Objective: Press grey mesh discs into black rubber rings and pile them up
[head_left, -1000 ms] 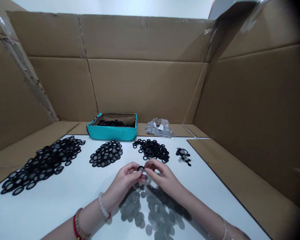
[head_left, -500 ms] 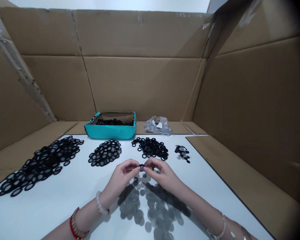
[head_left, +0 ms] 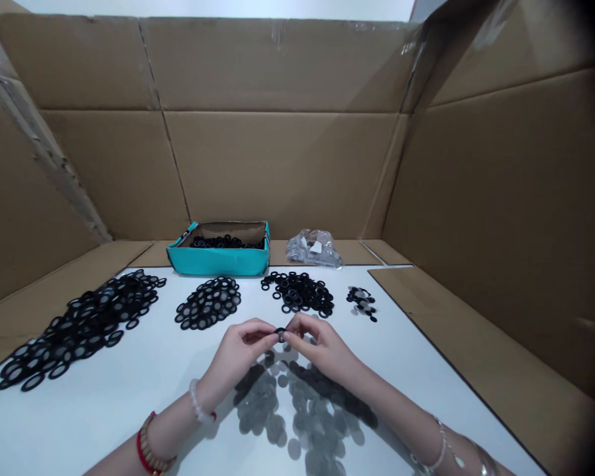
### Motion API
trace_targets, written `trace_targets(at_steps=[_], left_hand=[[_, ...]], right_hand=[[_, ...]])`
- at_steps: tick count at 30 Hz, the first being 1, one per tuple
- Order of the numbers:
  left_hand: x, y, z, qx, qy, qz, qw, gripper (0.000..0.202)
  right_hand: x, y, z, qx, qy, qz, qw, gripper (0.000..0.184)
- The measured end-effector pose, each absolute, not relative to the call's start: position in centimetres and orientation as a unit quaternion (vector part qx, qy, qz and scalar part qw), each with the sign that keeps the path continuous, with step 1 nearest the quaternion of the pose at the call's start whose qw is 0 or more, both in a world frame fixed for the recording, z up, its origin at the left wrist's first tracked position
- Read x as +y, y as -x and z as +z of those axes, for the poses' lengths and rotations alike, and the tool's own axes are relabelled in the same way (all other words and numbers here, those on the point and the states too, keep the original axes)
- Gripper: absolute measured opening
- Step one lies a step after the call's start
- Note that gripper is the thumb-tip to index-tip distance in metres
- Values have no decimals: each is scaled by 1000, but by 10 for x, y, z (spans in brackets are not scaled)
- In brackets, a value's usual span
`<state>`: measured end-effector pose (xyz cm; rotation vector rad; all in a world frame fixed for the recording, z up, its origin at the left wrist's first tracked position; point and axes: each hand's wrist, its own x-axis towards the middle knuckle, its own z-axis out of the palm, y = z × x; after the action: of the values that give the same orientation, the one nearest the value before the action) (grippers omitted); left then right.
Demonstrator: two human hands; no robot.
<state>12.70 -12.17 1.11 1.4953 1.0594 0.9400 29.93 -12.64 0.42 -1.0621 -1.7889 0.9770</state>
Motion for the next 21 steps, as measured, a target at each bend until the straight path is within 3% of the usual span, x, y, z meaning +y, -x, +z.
trace_targets(at_steps=[12, 18, 21], left_hand=[[-125, -127, 5, 402, -695, 394, 447, 8], [-123, -123, 16, 419, -715, 401, 391, 9], [-124, -123, 17, 422, -691, 412, 418, 10]], right_hand=[[-130, -301, 4, -755, 386, 385, 365, 17], [-135, -300, 11, -768, 390, 317, 396, 22], [-135, -300, 11, -764, 394, 327, 392, 21]])
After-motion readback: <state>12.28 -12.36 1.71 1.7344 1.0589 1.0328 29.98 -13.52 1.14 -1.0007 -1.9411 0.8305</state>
